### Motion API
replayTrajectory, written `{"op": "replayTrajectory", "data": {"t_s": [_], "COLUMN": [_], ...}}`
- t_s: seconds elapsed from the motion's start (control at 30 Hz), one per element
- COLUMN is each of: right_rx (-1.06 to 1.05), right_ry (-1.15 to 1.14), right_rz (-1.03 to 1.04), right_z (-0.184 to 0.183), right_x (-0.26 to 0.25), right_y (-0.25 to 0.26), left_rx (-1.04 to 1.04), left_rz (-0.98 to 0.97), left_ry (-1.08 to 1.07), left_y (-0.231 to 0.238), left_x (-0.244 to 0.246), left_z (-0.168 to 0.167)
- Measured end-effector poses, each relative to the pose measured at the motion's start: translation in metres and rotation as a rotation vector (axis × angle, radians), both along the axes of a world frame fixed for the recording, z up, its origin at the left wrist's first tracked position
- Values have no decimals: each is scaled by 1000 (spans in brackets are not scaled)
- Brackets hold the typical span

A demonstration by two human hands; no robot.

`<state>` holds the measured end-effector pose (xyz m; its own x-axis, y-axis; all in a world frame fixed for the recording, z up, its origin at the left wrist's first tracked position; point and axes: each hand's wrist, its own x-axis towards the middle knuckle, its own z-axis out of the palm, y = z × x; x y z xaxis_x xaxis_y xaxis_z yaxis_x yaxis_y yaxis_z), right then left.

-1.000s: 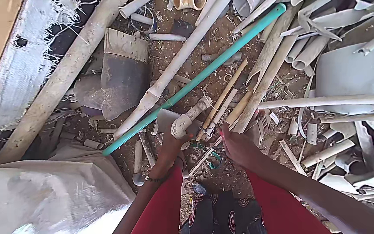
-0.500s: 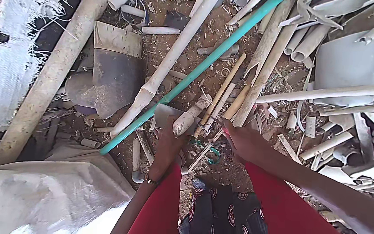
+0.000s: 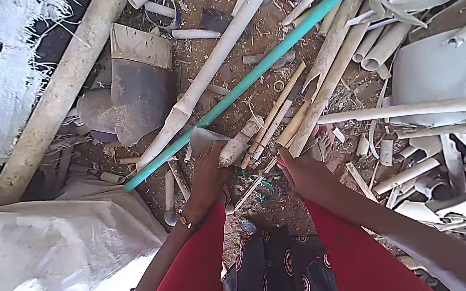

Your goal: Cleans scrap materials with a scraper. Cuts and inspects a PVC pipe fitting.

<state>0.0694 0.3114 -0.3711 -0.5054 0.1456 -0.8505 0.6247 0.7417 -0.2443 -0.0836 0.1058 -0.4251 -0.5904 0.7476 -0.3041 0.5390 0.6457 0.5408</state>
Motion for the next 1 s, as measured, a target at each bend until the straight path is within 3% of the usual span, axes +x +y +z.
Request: {"op": "replayTrajectory", "data": {"t_s": [0.1,0.4,1.0], "right_rx": [76,-32,32], "right_ry": [-24,-47,-95], "right_rz": [-21,-76,-100], "right_z": [-13,-8,-11], "right_x": [-2,-11,-19], "right_y": [14,0,-5], "left_rx": [-2,-3,-6], "left_rz": [-13,-9,224], "left_ry": [16,10,-335], "left_y": [4,2,7], "left_x": [2,0,-4], "left_z": [0,-1,1]}}
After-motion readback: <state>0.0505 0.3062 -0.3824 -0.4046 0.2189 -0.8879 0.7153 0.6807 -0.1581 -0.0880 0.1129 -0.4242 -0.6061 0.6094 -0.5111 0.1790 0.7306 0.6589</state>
